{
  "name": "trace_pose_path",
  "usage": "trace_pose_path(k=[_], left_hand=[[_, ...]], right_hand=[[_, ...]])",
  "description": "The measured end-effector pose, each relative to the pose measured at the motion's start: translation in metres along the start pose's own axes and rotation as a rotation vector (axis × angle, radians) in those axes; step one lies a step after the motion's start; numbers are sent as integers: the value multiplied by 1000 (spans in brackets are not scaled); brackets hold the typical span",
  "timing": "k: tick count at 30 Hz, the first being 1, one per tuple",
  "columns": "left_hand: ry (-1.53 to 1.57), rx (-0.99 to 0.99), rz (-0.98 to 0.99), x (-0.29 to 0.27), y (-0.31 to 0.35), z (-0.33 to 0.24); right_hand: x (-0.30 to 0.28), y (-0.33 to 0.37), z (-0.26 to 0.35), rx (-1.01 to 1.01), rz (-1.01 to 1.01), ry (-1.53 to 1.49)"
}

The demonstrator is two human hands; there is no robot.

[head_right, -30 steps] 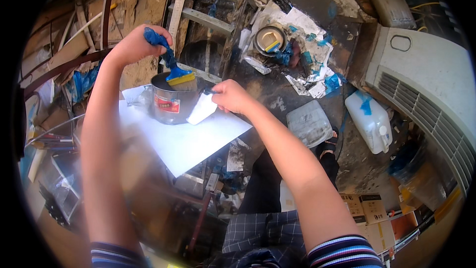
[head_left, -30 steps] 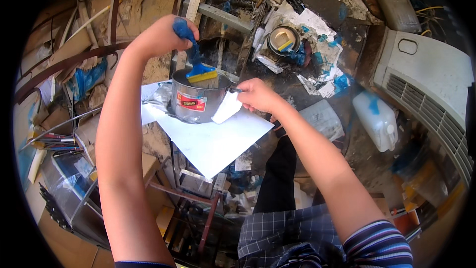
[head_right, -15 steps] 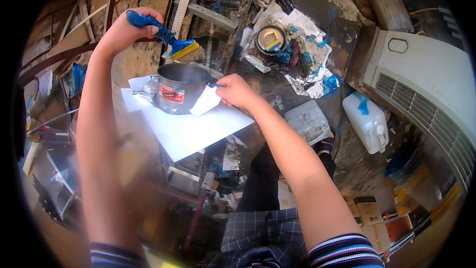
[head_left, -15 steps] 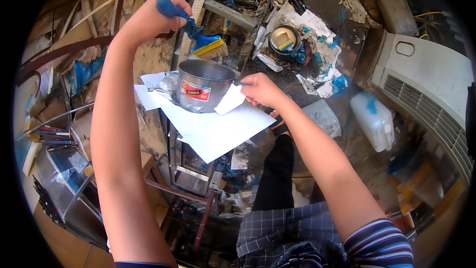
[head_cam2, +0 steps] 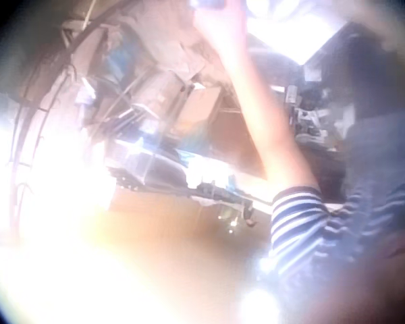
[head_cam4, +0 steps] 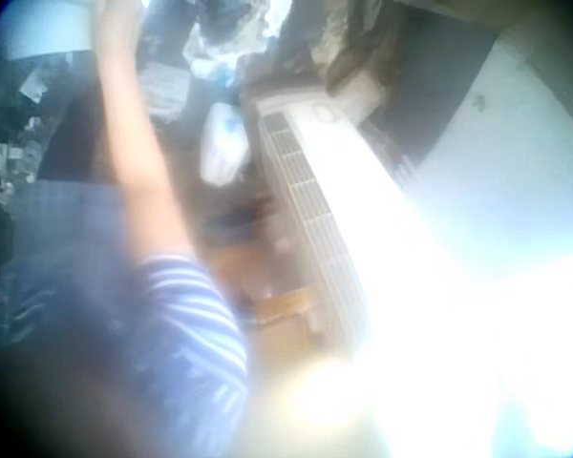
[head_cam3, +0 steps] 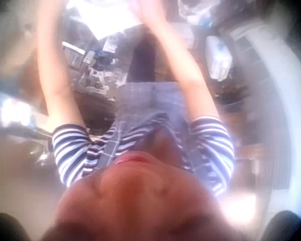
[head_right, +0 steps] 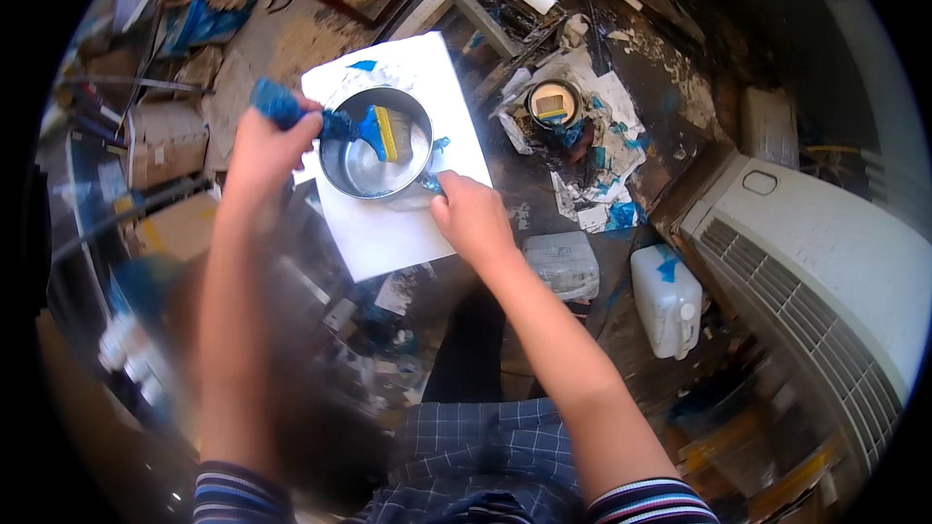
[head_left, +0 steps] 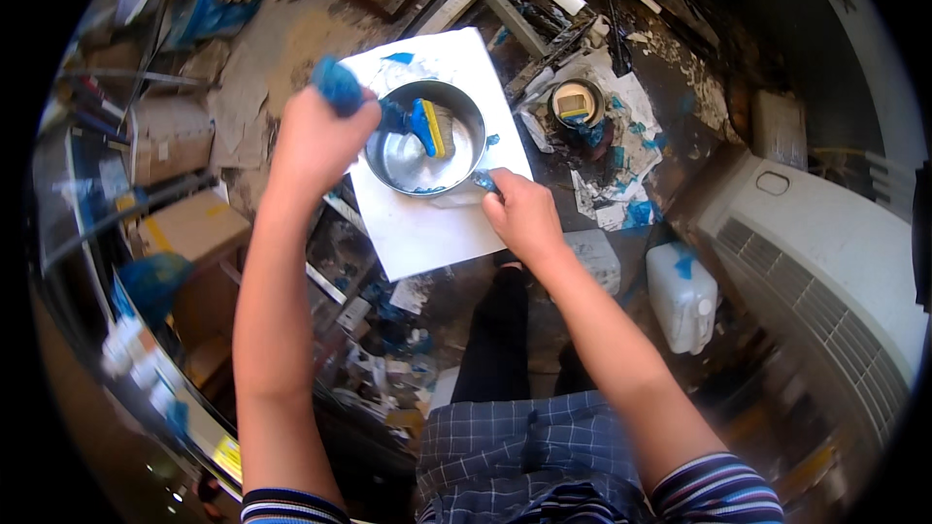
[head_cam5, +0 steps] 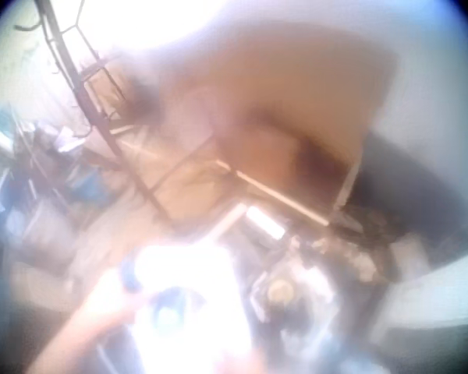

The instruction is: The person pours liquid from a plastic bottle into a metal paint can and stirs the contents with a blue-handled brush. They then pour the mixed paint into a larger metal container and continue stirring.

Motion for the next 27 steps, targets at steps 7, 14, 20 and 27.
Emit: trace_pose_path(k=[7,14,20,27], left_hand=[[391,-364,-429,33,224,55],[620,-743,-441,244,496,70],[391,-973,100,365,636,43],[325,-915,118,437,701,49]], right_hand=[[-9,105,-2,-187,20,153],[-6,213,-52,-163,324,364],[65,287,-128,-62,548,488],[193,323,-209,-108,471,459]])
Point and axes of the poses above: each hand's wrist, its own y-axis away from the middle knuckle, its own x-axis out of the palm, z = x × y, the point moved 1 cm from there along -y, towards the middle knuckle, and after that the axes turned 2 degrees about x, right-handed, at the moved point
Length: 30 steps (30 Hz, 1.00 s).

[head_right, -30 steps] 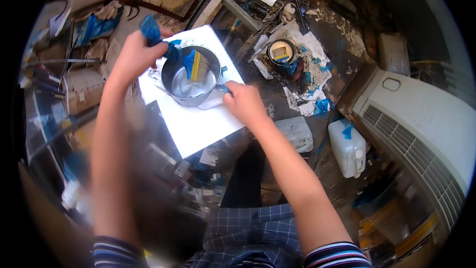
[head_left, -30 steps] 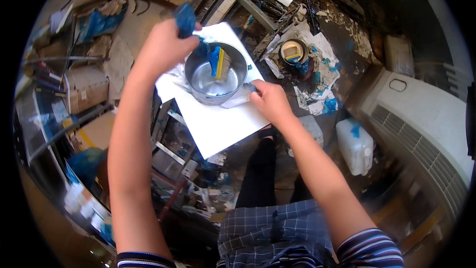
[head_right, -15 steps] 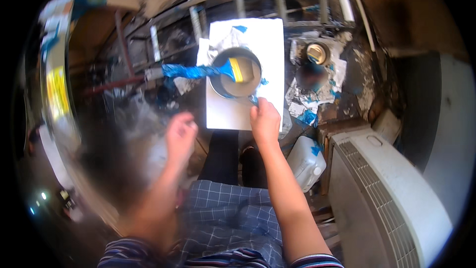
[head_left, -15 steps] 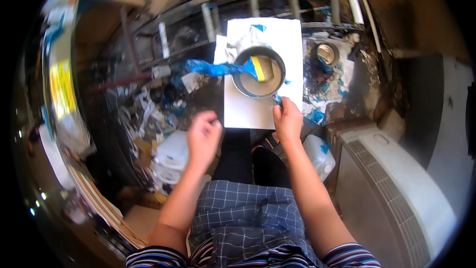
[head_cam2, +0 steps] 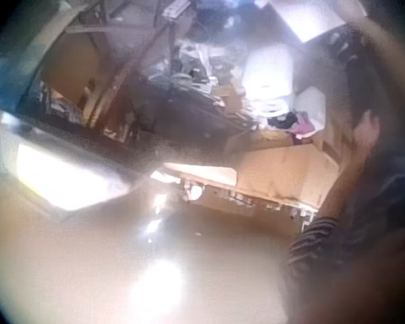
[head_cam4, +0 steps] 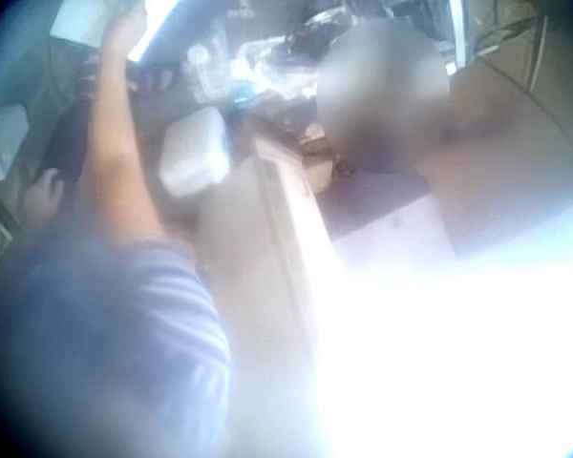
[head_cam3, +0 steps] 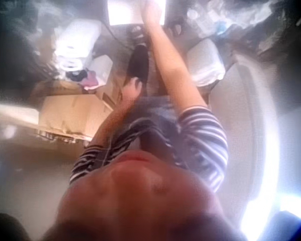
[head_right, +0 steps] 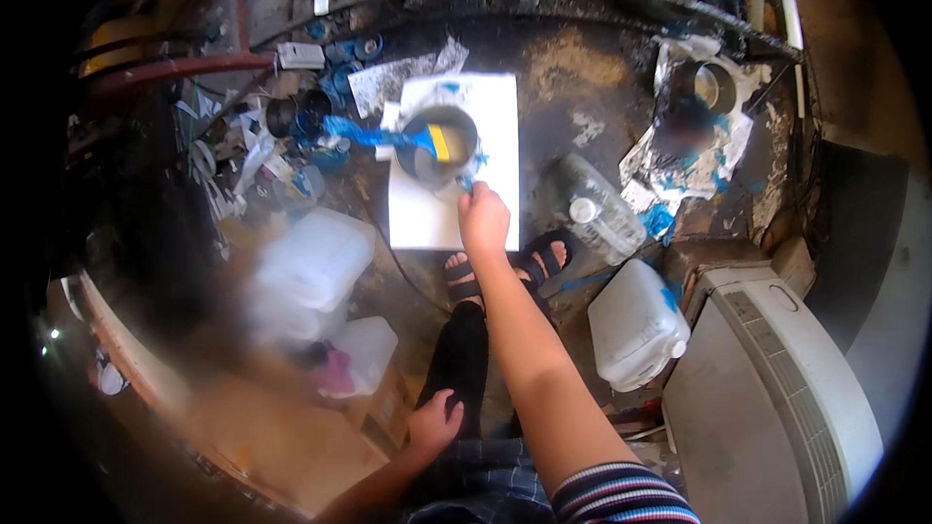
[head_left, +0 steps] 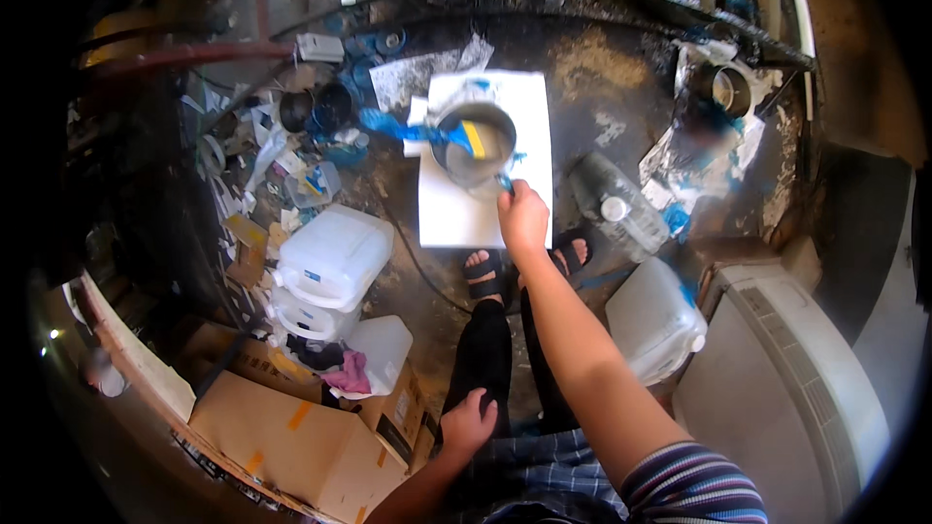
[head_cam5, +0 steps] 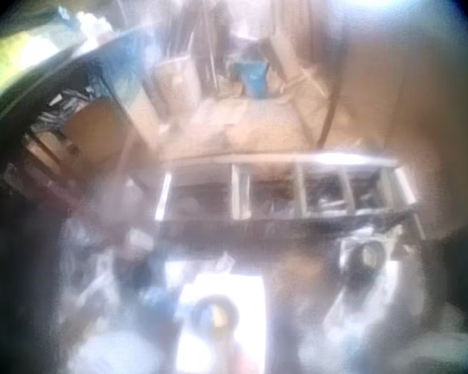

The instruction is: The person pours liquid from a plastic bottle into a metal paint can and stirs the contents with a blue-handled brush. They then pour the mixed paint into a larger metal container and continue stirring.

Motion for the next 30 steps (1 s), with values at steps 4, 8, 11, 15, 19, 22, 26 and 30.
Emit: trace_pose_path(k=[4,8,11,15,19,22,26,30], left_hand=[[97,107,-72,10,-6,27],[140,128,-146,5,-6,49],[89,228,-184,-5,-14,46],[31,267,-110,-9,-27,42],[-66,186,-25,-10,-29,34],[-140,256,8,-15,-39,20],[-234,293,84,-24,-53,-2],[-314,311,86,-37,-67,-20]], right_hand=[[95,-23,-2,0,-74,-105],[164,-28,7,255,292,-205],[179,-5,-9,222,354,-292],[118,28,-64,18,664,-44],[2,64,-73,-40,58,-130],[-99,44,-97,-56,-322,150],[-151,13,-160,209,-72,265],[-145,-19,-197,220,415,451]])
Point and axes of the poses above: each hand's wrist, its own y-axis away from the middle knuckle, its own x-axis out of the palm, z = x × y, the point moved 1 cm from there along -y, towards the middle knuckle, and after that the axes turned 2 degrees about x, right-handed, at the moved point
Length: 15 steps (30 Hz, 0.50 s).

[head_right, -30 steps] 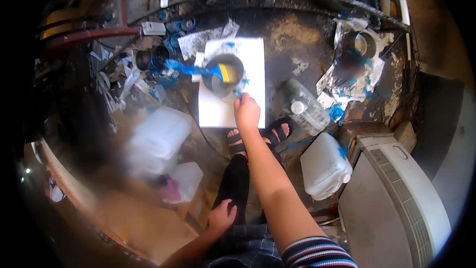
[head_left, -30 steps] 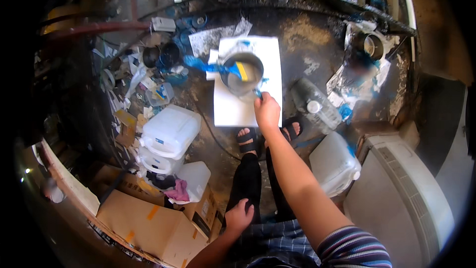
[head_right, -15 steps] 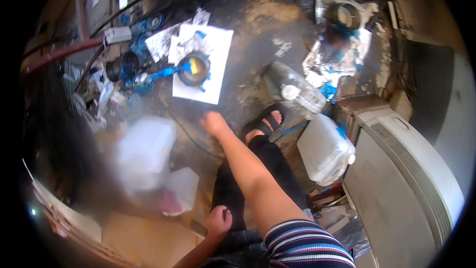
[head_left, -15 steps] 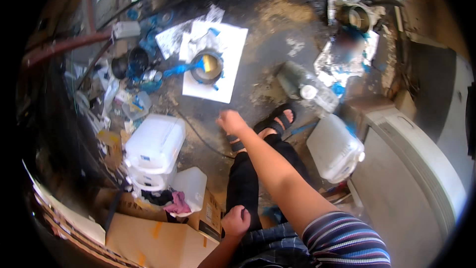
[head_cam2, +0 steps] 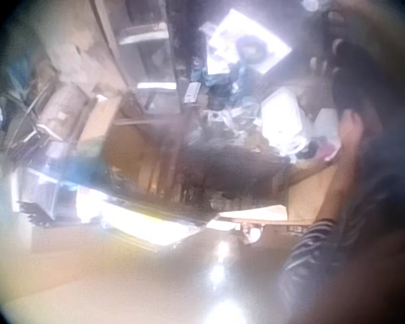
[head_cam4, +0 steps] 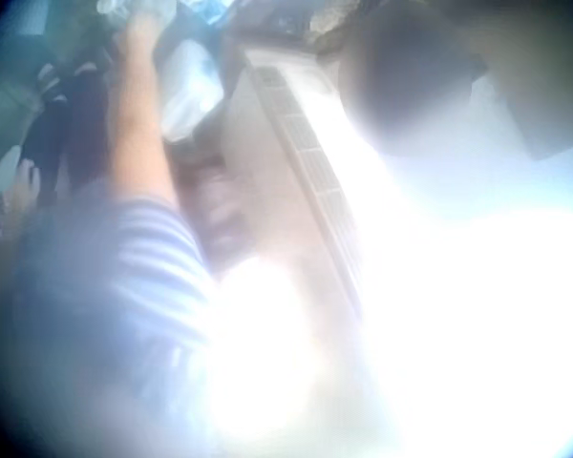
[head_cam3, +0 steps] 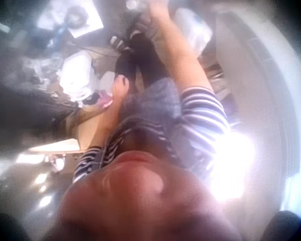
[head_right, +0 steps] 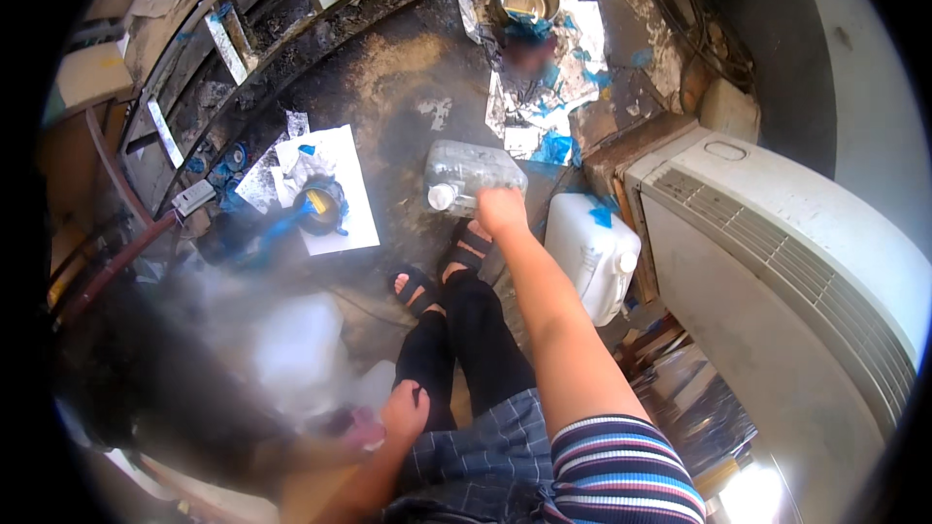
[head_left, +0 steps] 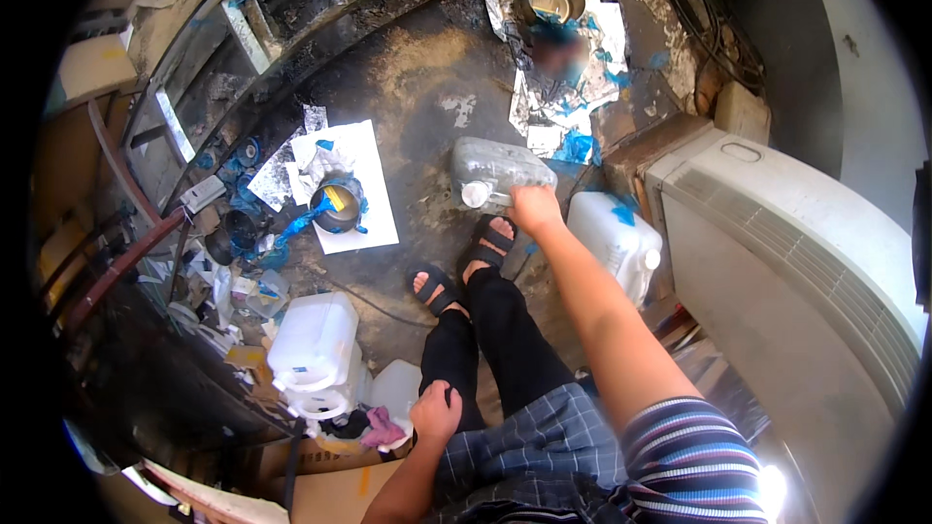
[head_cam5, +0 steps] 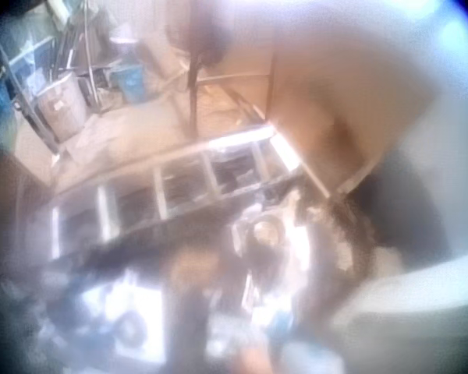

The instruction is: The person pours liquid from a plastic bottle into a metal paint can and stirs the contents with a blue-handled brush. They then pour the mixed paint into a larger metal container and continue stirring.

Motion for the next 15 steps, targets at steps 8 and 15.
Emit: trace_pose_path(k=[8,15], left_hand=[[249,193,-206,-79,-95,-71],[-191,823,121,-212,-185,-267]], right_hand=[[-50,85,33,-59,-25,-287],[-154,193,17,-66,-133,-563]])
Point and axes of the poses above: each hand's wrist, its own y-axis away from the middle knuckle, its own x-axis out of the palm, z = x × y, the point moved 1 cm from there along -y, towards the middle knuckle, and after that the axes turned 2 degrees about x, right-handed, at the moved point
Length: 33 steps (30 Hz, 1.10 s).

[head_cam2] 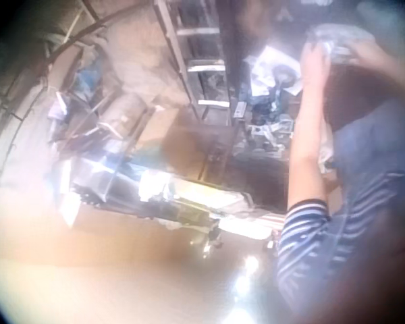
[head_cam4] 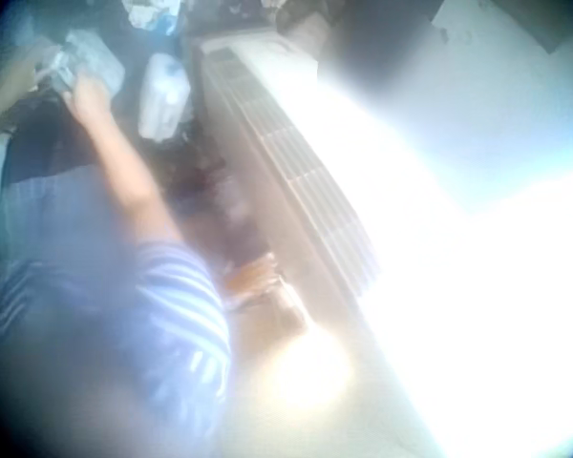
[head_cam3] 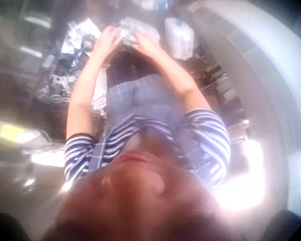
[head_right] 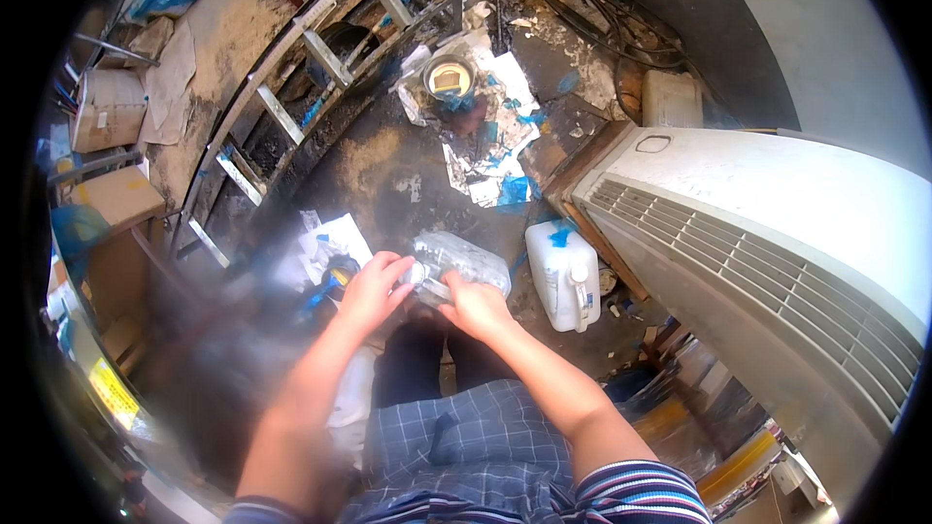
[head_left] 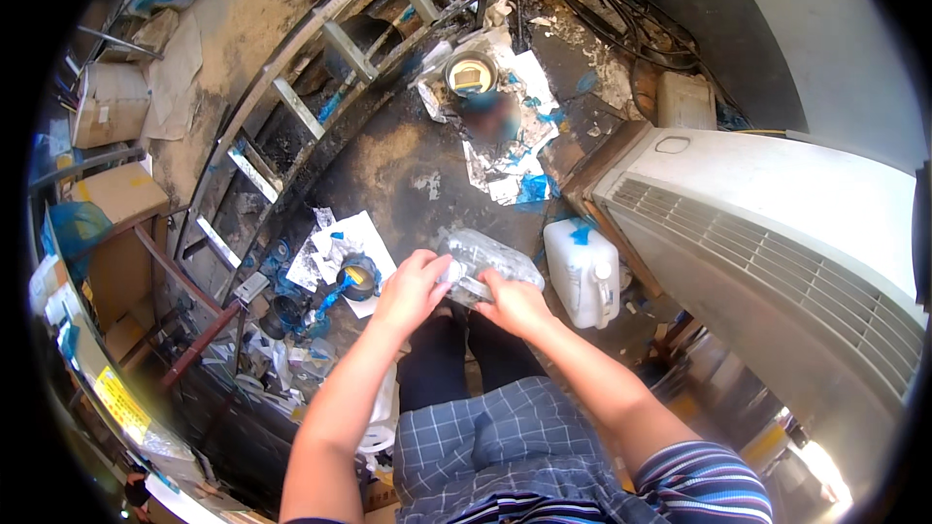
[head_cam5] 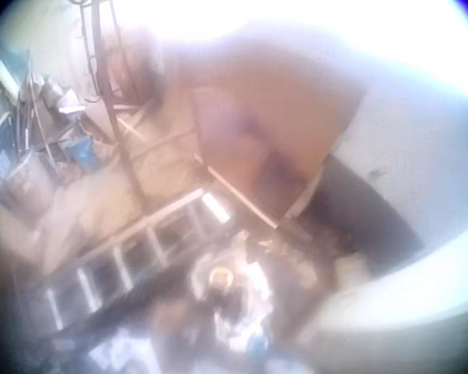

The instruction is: The person pours liquid from a plastic bottle into a metal paint can and stirs the contents with a blue-handled brush. They then pour the mixed paint into a larger metal container and continue stirring.

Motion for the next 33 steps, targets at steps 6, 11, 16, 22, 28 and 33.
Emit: trace_pose_path(k=[6,11,16,22,28,33], left_hand=[[-201,308,228,-42,-53,-19],[-22,170,184,-40,-93,-11],[80,-363,160,-25,-111,-17],[941,-1056,361,-13,-116,-5],[105,112,4,-56,-139,-22],[-212,336,266,-55,-160,-12]], right_hand=[[-47,5,20,153,-10,-88],[-71,-13,23,317,-85,-155],[-87,-38,11,289,-212,-46],[-108,-49,1,214,-79,4],[-119,-59,0,314,-42,-171],[-121,-66,3,349,-7,-221]])
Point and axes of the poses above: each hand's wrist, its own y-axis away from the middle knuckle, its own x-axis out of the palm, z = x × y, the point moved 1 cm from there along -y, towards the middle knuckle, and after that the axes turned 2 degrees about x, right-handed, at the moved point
